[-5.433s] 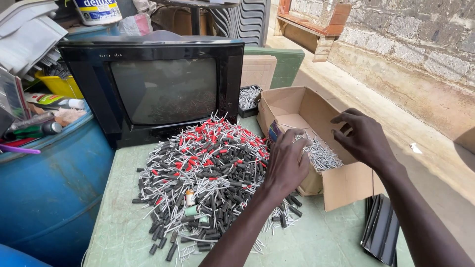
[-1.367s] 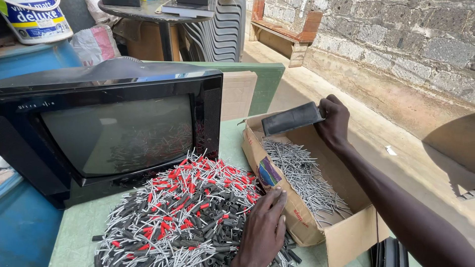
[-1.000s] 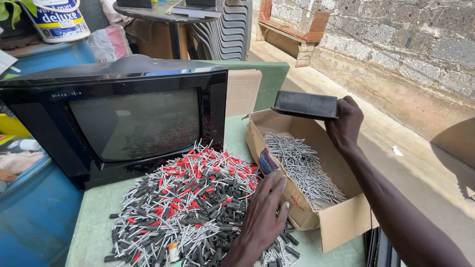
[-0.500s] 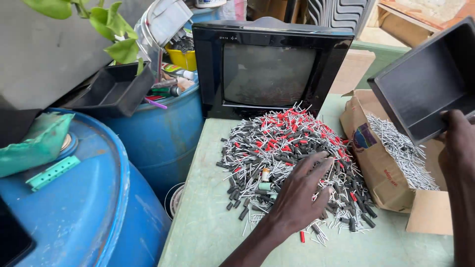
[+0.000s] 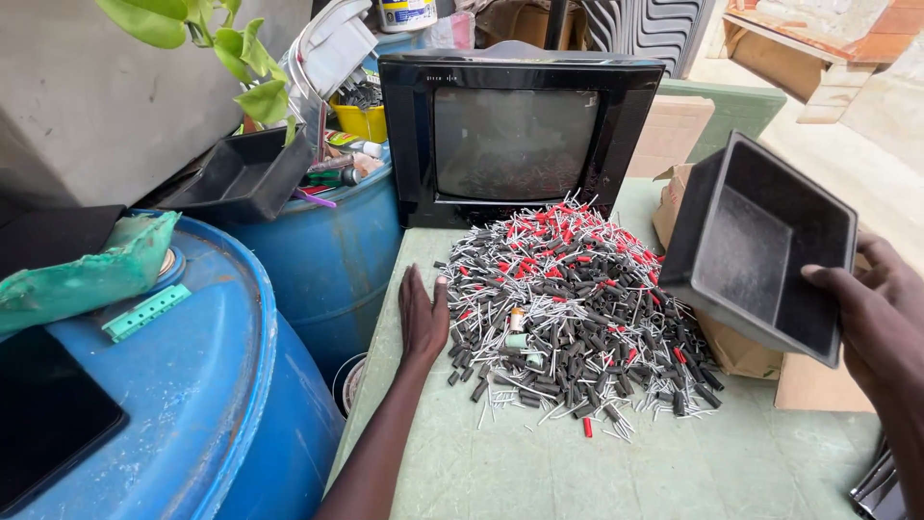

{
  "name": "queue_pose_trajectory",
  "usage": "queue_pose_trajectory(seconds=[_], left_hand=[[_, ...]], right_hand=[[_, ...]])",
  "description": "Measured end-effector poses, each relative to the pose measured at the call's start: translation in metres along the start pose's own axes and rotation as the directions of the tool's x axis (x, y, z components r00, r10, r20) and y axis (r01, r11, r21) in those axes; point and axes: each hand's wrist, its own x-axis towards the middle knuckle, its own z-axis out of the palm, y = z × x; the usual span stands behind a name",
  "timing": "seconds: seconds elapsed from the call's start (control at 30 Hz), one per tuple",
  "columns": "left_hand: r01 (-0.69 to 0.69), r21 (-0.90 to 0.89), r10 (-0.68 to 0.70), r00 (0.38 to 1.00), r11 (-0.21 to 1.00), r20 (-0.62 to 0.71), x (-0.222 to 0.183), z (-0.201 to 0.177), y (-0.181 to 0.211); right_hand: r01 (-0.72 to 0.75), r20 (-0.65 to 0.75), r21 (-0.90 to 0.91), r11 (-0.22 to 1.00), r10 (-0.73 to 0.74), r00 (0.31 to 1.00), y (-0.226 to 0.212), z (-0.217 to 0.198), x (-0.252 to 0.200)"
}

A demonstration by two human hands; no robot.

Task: Sorting electronic components from a pile into a tray

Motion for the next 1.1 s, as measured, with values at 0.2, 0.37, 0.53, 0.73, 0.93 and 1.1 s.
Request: queue_pose_trajectory(seconds=[0.2,0.37,0.53,0.73,0.93,1.1], left_hand=[[-0.073,0.252,0.077,0.997,0.965,-0.008,0.066,0.059,-0.028],[-0.070,0.220,0.060,0.997,0.973,0.053,0.073,0.076,-0.011],[-0.004,0.173,-0.003,0.999,0.985,0.040,0.069,0.087,0.004],[0.021,0.088,-0.029,0.996,0.996,0.084,0.064,0.102,0.028],[0.080,0.112,-0.097,0.983,0.990,0.153,0.066,0.128,0.033],[0.015,0.044,-0.018,0.997,0.999,0.076,0.067,0.146,0.025]], right_hand=[[-0.042,-0.036,-0.034,0.999,0.040,0.999,0.026,-0.044,-0.026],[-0.050,-0.109,0.034,0.998,0.053,0.993,0.059,-0.075,-0.030],[-0.066,-0.168,0.096,0.993,0.082,0.982,0.065,-0.074,-0.020],[-0.033,-0.205,0.077,0.996,0.048,0.978,0.080,-0.064,-0.009],[-0.068,-0.186,0.077,0.995,0.081,0.979,0.089,-0.057,-0.012],[-0.162,-0.111,0.090,0.983,0.172,0.979,0.053,-0.006,-0.015]])
